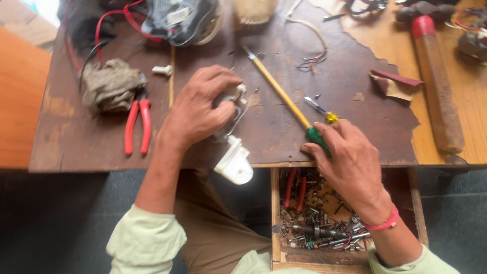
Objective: The person disassembles and services an electric motor assembly at a workbench using screwdrivers and pliers, installing and checking white plastic housing pieces and internal wiring connections.
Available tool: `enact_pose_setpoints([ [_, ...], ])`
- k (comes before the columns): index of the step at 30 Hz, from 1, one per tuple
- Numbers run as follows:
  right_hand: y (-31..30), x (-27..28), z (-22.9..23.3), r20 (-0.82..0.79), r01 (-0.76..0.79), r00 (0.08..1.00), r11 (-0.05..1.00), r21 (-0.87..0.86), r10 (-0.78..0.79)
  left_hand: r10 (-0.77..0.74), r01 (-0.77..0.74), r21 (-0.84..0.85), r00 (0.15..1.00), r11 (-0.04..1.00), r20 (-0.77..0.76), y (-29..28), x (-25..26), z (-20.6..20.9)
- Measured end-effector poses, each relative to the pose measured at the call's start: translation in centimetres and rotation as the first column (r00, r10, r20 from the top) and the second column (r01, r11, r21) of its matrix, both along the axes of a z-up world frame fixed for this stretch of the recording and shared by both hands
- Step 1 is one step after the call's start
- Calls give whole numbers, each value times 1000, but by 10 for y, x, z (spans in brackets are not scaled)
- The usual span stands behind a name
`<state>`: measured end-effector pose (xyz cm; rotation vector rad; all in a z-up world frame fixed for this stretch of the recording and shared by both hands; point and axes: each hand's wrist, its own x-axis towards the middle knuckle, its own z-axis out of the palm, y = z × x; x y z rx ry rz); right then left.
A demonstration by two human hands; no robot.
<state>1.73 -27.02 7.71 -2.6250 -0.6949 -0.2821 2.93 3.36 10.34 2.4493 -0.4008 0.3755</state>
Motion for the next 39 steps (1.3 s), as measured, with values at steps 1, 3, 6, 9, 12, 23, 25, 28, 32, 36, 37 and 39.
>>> enact_pose_setpoints([
  [1,-2,3,-1,-15,-3,1000,999,40,4,-21,21,19,1000,1000,2,1,2,2],
  [3,-7,3,-2,-160,23,987,982,187,7,-48,48,26,999,998,-24,3,2,2],
  [6,-25,-7,-1,-533,246,846,885,396,4,-98,96,-27,990,995,-99,10,2,7],
  [9,-46,-47,-14,-735,456,674,738,497,79,-174,148,-148,967,978,-186,18,9,13],
  [12,-65,-90,-37,-661,426,673,556,714,333,-210,117,-298,930,947,-302,28,10,10],
  [23,-68,-116,-36,-747,416,659,783,462,90,-314,212,-318,895,924,-318,43,19,1],
  [25,-66,-110,-34,-728,384,679,801,460,93,-309,204,-322,895,925,-322,44,19,1],
  [28,-61,-104,-33,-672,315,729,810,495,127,-319,207,-337,892,918,-321,44,19,0],
  [32,-57,-100,-32,-649,284,742,800,529,166,-345,212,-393,887,895,-307,43,19,-1],
  [36,-57,-101,-31,-664,308,735,803,509,139,-341,260,-309,908,915,-244,44,19,1],
  [37,-58,-102,-31,-664,309,735,805,506,136,-337,249,-320,906,914,-258,43,19,0],
  [39,-59,-103,-32,-618,264,771,805,530,154,-321,222,-332,904,917,-282,44,19,-1],
])
